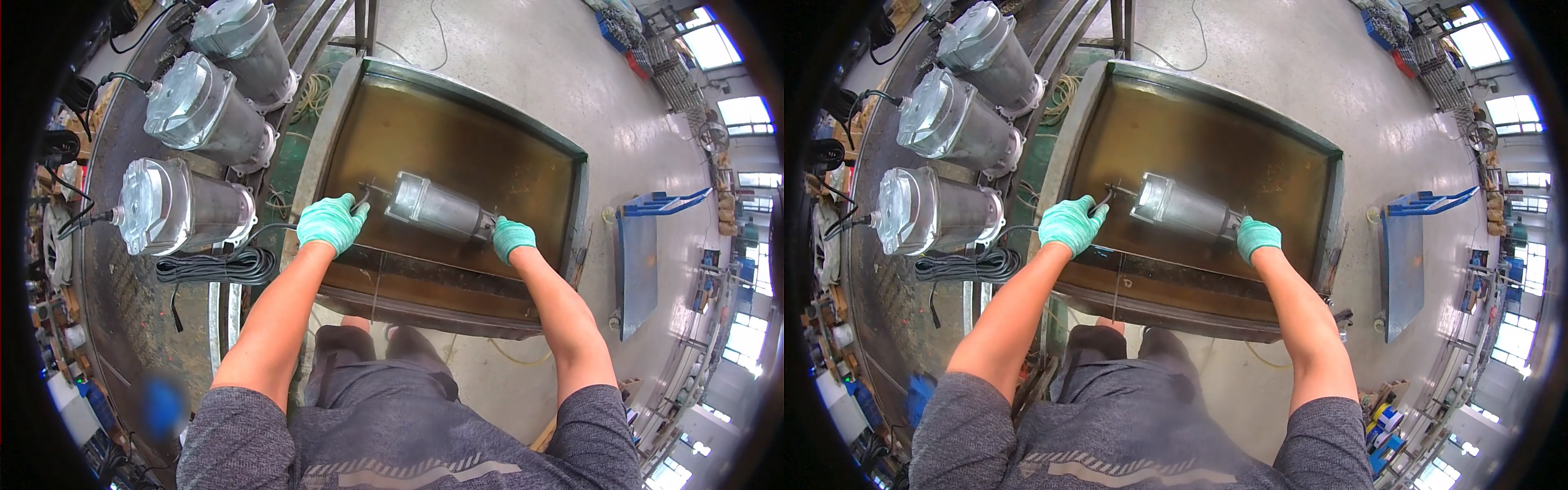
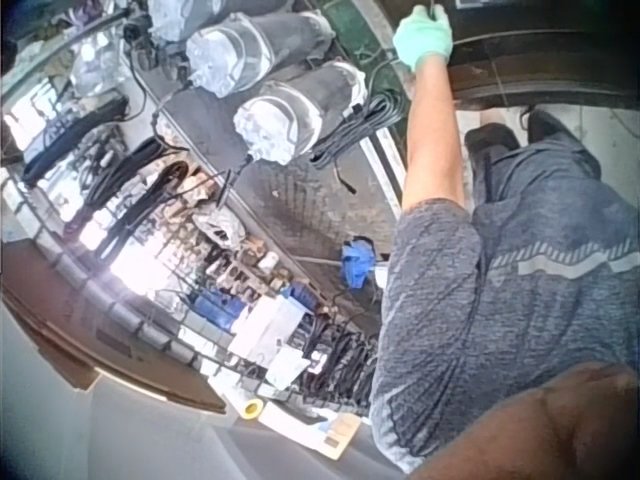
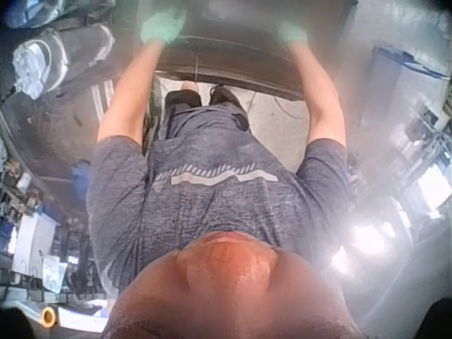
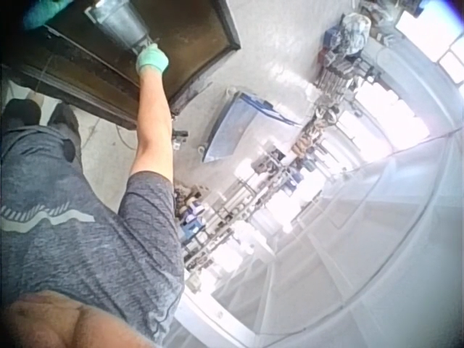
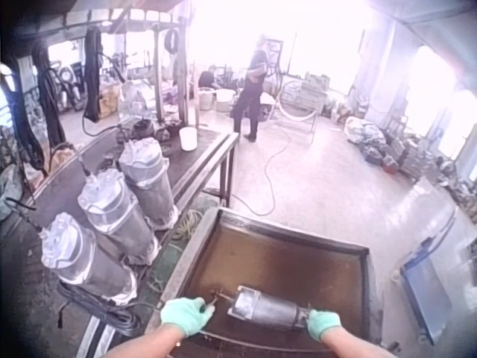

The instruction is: The person seals a metal cylinder by placing it onto a rotating fixture over a tank, applying sealant from a small nozzle while the cylinder turns, and then picking up a bundle of cables.

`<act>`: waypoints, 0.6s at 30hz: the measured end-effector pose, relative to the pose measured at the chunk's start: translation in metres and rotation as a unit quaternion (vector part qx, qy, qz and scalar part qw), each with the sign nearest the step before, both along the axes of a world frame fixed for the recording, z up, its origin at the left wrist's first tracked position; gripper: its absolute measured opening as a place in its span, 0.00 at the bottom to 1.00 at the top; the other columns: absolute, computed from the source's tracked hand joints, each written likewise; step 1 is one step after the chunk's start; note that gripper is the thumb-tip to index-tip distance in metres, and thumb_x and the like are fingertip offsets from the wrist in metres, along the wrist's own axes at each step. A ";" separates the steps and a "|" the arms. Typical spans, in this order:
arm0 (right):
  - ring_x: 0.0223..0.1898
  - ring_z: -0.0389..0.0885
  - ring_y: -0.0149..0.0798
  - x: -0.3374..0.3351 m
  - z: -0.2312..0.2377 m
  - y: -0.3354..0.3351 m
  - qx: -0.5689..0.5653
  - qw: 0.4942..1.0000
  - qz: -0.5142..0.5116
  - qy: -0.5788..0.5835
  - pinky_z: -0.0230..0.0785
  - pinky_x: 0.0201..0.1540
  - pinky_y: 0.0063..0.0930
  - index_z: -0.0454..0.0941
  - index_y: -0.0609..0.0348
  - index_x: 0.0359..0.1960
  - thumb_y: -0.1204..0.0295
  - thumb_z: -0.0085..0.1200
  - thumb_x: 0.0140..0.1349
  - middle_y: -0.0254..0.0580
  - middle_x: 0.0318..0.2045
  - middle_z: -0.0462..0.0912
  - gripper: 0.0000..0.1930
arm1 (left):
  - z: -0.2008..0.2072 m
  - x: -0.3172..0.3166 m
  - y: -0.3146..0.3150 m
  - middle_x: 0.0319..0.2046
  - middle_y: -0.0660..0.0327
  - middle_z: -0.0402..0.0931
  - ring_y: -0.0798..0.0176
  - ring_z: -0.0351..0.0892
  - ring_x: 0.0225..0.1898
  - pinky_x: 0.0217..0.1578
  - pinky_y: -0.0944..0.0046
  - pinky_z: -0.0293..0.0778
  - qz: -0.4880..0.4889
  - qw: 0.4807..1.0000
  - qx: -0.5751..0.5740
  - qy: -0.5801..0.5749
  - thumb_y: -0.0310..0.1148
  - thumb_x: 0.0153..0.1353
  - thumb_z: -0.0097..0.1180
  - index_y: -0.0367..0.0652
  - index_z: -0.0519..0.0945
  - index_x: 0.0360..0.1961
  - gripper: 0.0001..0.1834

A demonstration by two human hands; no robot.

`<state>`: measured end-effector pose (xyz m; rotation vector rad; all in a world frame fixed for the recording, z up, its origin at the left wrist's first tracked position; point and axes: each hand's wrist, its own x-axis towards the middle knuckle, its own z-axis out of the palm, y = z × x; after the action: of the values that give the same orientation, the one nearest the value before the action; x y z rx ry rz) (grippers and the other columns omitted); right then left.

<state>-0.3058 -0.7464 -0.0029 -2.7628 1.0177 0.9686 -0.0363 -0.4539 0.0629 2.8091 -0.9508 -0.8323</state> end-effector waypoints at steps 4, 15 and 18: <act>0.48 0.87 0.56 0.008 0.008 0.008 0.007 0.999 -0.031 -0.019 0.79 0.50 0.50 0.81 0.57 0.49 0.59 0.49 0.72 0.57 0.46 0.87 0.16 | -0.001 0.002 0.002 0.37 0.48 0.86 0.41 0.85 0.44 0.47 0.44 0.79 -0.001 1.000 0.006 0.004 0.59 0.72 0.49 0.48 0.83 0.46 0.25; 0.40 0.83 0.58 0.009 0.014 0.007 0.029 0.946 -0.064 -0.315 0.76 0.48 0.45 0.85 0.65 0.32 0.66 0.64 0.58 0.56 0.36 0.84 0.12 | -0.013 0.005 0.013 0.36 0.45 0.85 0.37 0.84 0.42 0.45 0.40 0.77 0.020 0.998 -0.054 -0.012 0.54 0.77 0.40 0.48 0.79 0.49 0.23; 0.41 0.83 0.59 0.025 0.069 0.004 0.037 0.942 -0.052 -0.330 0.77 0.47 0.44 0.86 0.64 0.32 0.65 0.67 0.55 0.57 0.36 0.83 0.13 | -0.006 0.004 0.012 0.37 0.46 0.86 0.37 0.84 0.43 0.45 0.40 0.77 0.033 0.997 -0.072 -0.013 0.54 0.77 0.40 0.47 0.78 0.51 0.23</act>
<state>-0.2803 -0.7424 0.0662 -2.6169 0.9534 0.0329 -0.0324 -0.4421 0.0566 2.7172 -0.8797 -0.6913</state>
